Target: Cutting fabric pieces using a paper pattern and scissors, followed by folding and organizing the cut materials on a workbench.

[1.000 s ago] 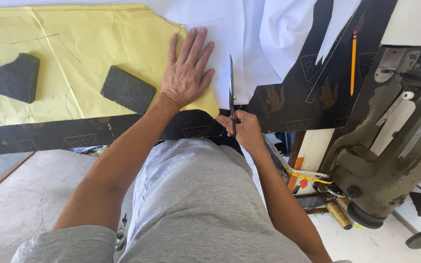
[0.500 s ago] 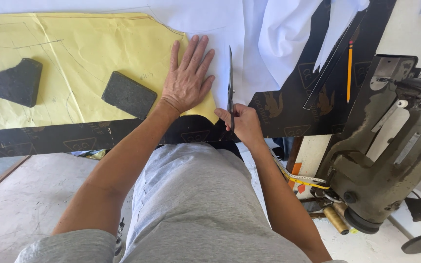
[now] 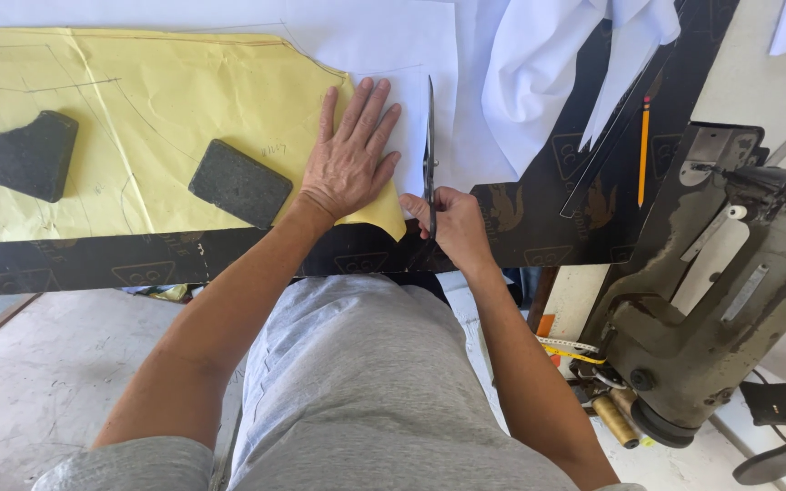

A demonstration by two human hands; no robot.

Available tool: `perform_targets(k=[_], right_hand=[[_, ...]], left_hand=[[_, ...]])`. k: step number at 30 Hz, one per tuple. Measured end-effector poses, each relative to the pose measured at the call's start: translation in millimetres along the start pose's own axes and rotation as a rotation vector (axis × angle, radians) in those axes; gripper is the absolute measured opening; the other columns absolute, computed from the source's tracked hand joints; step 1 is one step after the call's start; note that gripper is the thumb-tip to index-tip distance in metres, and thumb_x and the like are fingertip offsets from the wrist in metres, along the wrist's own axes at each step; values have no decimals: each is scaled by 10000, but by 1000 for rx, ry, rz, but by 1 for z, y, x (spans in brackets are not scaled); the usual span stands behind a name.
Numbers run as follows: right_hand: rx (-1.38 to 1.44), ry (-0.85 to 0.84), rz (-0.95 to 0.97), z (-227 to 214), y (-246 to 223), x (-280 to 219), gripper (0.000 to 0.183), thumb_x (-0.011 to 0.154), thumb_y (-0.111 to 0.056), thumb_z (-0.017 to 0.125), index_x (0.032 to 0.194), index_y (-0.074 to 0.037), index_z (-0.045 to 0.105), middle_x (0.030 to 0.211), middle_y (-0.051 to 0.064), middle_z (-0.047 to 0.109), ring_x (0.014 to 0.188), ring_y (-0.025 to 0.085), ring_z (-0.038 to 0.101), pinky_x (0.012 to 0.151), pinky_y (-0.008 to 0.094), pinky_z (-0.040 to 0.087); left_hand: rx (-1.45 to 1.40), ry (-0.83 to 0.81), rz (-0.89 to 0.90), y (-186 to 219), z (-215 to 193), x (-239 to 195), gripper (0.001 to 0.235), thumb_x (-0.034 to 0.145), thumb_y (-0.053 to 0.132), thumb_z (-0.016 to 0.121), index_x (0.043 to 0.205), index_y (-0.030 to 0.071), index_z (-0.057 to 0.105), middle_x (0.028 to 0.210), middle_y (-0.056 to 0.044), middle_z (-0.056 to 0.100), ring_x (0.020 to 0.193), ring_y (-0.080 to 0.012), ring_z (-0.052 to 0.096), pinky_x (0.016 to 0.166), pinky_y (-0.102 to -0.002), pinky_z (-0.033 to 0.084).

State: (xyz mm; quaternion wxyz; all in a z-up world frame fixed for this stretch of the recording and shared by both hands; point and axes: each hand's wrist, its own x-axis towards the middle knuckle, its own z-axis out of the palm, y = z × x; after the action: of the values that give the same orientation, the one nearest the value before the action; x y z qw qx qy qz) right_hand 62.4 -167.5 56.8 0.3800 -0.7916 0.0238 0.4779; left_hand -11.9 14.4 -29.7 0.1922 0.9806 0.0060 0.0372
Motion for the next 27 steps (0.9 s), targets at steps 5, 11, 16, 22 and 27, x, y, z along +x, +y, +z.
perform_targets(k=[5, 11, 16, 22, 27], right_hand=[[56, 21, -14, 0, 8, 3, 444, 862, -354, 821, 621, -90, 558, 502, 45, 568, 451, 95, 514, 503, 249, 406], [-2, 6, -44, -1, -10, 8, 486, 858, -430, 798, 592, -118, 537, 510, 27, 586, 483, 86, 511, 552, 248, 414], [-4, 14, -31, -2, -12, 11, 506, 850, -467, 785, 597, -119, 517, 501, 39, 588, 459, 94, 504, 525, 248, 410], [26, 16, -5, -2, -17, 13, 510, 847, -404, 815, 591, -122, 476, 491, 52, 563, 444, 106, 507, 497, 250, 415], [55, 9, 2, -1, -18, 15, 473, 842, -401, 812, 607, -114, 519, 514, 52, 581, 475, 107, 506, 538, 263, 430]], left_hand=[[6, 9, -3, 0, -1, 0, 582, 1130, 340, 537, 1590, -7, 456, 1670, -224, 261, 1550, -406, 219, 1223, -680, 164], [7, 20, -3, 0, 1, 0, 589, 1118, 344, 549, 1585, -5, 469, 1670, -221, 272, 1554, -396, 219, 1225, -672, 156], [8, 24, -1, -1, 3, -1, 591, 1117, 344, 551, 1585, -7, 471, 1672, -223, 272, 1554, -400, 221, 1229, -670, 143], [19, 28, -4, -2, 2, 0, 599, 1116, 364, 552, 1584, -3, 482, 1676, -217, 275, 1558, -392, 215, 1235, -657, 143], [34, 45, 4, -1, 5, -2, 586, 1122, 361, 542, 1579, -2, 494, 1676, -216, 276, 1559, -389, 213, 1238, -658, 152]])
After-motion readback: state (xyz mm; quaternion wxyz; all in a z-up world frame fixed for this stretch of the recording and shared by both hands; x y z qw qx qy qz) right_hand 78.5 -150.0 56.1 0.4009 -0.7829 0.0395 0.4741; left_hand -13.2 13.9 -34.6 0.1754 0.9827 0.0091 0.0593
